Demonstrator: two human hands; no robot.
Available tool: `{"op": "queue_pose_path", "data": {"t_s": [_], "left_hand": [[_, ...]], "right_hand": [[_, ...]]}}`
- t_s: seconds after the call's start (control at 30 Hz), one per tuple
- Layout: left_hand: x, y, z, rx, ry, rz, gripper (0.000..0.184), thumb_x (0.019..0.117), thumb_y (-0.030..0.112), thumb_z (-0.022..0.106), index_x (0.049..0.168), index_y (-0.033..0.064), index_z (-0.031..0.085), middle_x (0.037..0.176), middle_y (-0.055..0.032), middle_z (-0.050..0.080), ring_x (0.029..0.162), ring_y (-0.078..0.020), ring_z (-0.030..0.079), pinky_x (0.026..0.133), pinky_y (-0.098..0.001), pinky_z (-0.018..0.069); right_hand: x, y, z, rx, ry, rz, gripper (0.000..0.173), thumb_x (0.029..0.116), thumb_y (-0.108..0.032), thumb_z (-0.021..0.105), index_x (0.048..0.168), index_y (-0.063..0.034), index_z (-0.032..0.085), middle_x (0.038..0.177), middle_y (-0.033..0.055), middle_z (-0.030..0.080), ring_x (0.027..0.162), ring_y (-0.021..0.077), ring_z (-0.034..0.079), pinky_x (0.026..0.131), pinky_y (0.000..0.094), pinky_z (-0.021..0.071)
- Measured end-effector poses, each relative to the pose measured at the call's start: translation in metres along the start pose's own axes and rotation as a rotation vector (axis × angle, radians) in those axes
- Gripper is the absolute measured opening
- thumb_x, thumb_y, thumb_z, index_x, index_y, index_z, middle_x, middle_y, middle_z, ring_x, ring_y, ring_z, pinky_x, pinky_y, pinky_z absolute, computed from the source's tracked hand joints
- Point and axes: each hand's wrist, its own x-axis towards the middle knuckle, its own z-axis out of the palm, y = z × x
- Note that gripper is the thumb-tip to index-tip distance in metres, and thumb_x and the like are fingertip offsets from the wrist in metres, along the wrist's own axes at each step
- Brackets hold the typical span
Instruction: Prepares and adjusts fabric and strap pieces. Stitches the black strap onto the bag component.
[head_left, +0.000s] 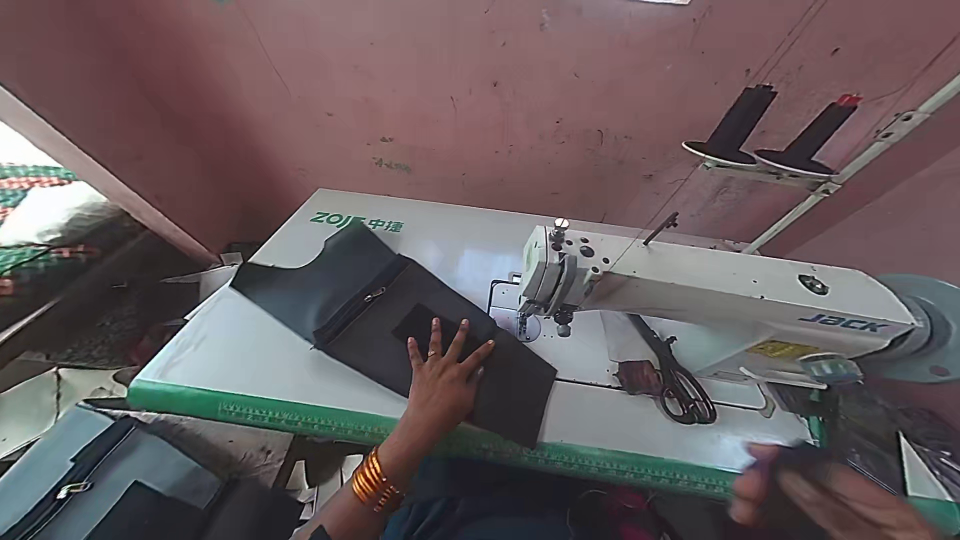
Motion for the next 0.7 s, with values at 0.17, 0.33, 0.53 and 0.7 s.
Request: {"op": "queue_pose_path", "data": {"t_s": [0.17,0.33,0.53,0.7], "left_hand": [[-0.027,0.018,-0.013,0.058,-0.032,-0.327,0.05,0.1057,0.037,0.047,0.156,0.0396,0.044,0.169,-0.0218,0.02,0.149,-0.0645,0.009,0.101,-0.091,0.0084],[0.028,0.039,-0.023,-0.112,-0.048,-0.113,0.051,0.1037,0.03,0.055,0.149,0.0075,0.053,0.166,-0.0269,0.026,0.154,-0.0495,0.018,0.117,-0.0771,0.009],[0.083,0.016,-0.016,-0.462,-0.15,-0.044,0.021,0.0945,0.02,0.071,0.11,0.0063,0.074,0.114,-0.0162,0.063,0.118,-0.0336,0.056,0.107,-0.0569,0.0344],[0.07,0.006,-0.009,-1.055,-0.168,0.001,0.022,0.0886,0.013,0.077,0.106,0.0047,0.066,0.094,-0.0008,0.068,0.085,-0.0055,0.066,0.08,-0.0241,0.0554]], "right_hand": [[0.045,0.104,0.064,0.32,-0.005,0.433,0.032,0.1029,-0.004,0.041,0.121,0.0029,0.066,0.095,0.0141,0.075,0.072,0.0194,0.072,0.065,0.0334,0.0623],[0.078,0.134,0.11,0.11,0.124,0.51,0.03,0.1097,-0.009,0.04,0.11,0.0056,0.066,0.088,0.0113,0.074,0.06,0.0136,0.067,0.053,0.0252,0.0559],[0.107,0.152,0.128,-0.183,0.186,0.336,0.025,0.1085,-0.009,0.046,0.108,0.0031,0.068,0.085,0.0044,0.073,0.055,0.0052,0.06,0.051,0.02,0.0502],[0.121,0.168,0.149,-0.329,0.132,0.088,0.026,0.1051,-0.009,0.05,0.101,0.0019,0.073,0.084,0.0023,0.071,0.072,-0.0007,0.063,0.071,0.0175,0.0523]]}}
